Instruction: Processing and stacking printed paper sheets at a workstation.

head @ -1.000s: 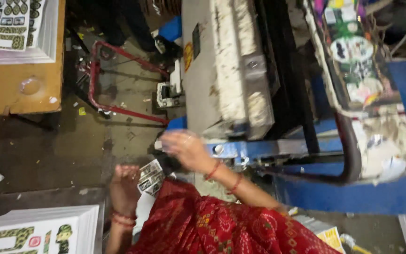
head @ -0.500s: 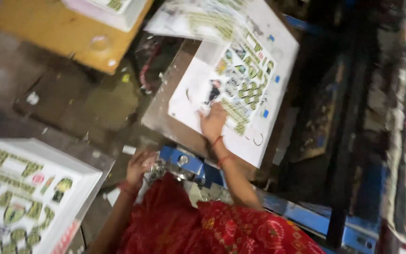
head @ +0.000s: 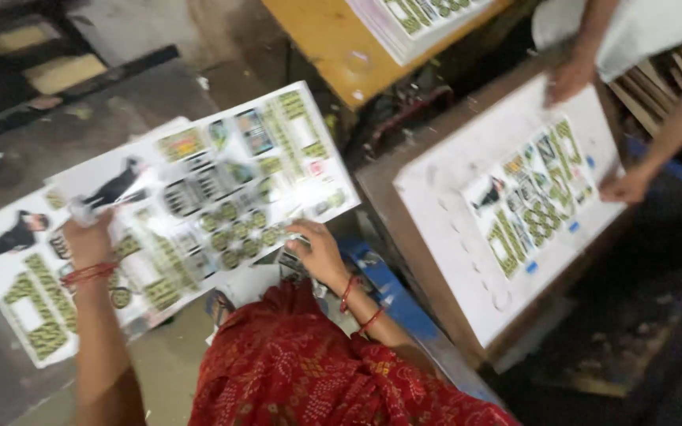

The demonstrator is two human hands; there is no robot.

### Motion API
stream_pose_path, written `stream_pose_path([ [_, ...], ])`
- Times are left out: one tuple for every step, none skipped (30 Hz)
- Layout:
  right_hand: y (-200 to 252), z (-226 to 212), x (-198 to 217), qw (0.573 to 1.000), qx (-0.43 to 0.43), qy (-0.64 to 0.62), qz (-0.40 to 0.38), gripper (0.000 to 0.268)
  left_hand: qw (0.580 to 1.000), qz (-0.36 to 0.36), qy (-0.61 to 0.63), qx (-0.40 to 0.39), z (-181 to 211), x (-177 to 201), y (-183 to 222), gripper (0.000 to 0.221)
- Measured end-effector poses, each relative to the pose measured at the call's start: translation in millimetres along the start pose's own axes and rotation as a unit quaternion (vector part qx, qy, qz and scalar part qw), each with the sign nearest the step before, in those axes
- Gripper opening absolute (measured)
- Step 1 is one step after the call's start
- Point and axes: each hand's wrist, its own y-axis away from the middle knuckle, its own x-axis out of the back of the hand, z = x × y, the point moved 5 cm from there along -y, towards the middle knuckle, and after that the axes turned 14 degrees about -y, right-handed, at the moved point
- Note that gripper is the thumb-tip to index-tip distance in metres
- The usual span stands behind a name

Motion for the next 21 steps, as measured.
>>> stream_pose_path([
  [-9,-5,-21,0.998,0.046,0.042,-0.027,0.038,0.992,-0.008,0.088,0.09,20,65,-5,0.054],
  [-16,-10,-43,0.991,0.089,0.082,-0.052,0.037,0.968,-0.019,0.175,0.177,55,137,-24,0.047],
  [-20,-11,-66,0.991,0.093,0.081,-0.057,0.037,0.968,-0.013,0.174,0.178,44,161,-25,0.047],
  [-24,-15,-87,0.986,0.131,0.086,-0.052,0.042,0.953,-0.07,0.06,0.289,23,176,-21,0.037],
  [-29,-19,-109,0.98,0.169,0.09,-0.048,0.048,0.91,-0.127,-0.054,0.392,3,194,-14,0.037],
  [-33,-8,-125,0.979,0.174,0.09,-0.051,0.048,0.91,-0.122,-0.052,0.393,-39,187,-6,0.037],
  [-37,5,-142,0.976,0.166,0.123,-0.066,0.055,0.937,-0.091,-0.054,0.333,-77,180,-4,0.037],
  [-39,19,-161,0.972,0.155,0.155,-0.08,0.062,0.959,-0.062,-0.057,0.271,-115,173,1,0.042],
  [-42,17,-163,0.972,0.157,0.155,-0.08,0.062,0.959,-0.06,-0.056,0.271,-141,165,0,0.042],
  [-46,20,-163,0.98,0.102,0.142,-0.1,0.072,0.954,-0.067,-0.116,0.269,-166,156,-3,0.041],
  [-50,24,-163,0.984,0.046,0.129,-0.119,0.082,0.945,-0.072,-0.174,0.266,-189,146,-5,0.044],
  [-57,7,-157,0.983,0.044,0.13,-0.119,0.082,0.945,-0.074,-0.173,0.267,-182,147,-18,0.044],
  [-64,-13,-147,0.968,0.084,0.222,-0.078,0.102,0.942,-0.066,-0.193,0.265,-174,150,-30,0.053],
  [-66,-32,-138,0.942,0.12,0.311,-0.041,0.121,0.938,-0.062,-0.214,0.265,-166,153,-36,0.069],
  [-68,-11,-133,0.942,0.114,0.312,-0.043,0.121,0.937,-0.067,-0.215,0.266,-181,144,-44,0.069],
  [-70,15,-126,0.934,0.074,0.347,-0.042,0.123,0.955,-0.085,-0.218,0.179,-187,130,-58,0.059],
  [-71,40,-117,0.923,0.033,0.381,-0.042,0.124,0.966,-0.103,-0.219,0.091,-192,116,-70,0.051],
  [-73,50,-120,0.923,0.029,0.383,-0.04,0.124,0.967,-0.106,-0.216,0.089,-198,108,-77,0.051],
  [-74,63,-120,0.929,-0.01,0.368,-0.03,0.117,0.962,-0.163,-0.19,0.108,-206,94,-82,0.038],
  [-74,76,-119,0.934,-0.046,0.353,-0.022,0.11,0.954,-0.217,-0.164,0.13,-212,81,-82,0.034],
  [-74,67,-122,0.933,-0.048,0.355,-0.021,0.11,0.953,-0.219,-0.162,0.13,-217,75,-81,0.034],
])
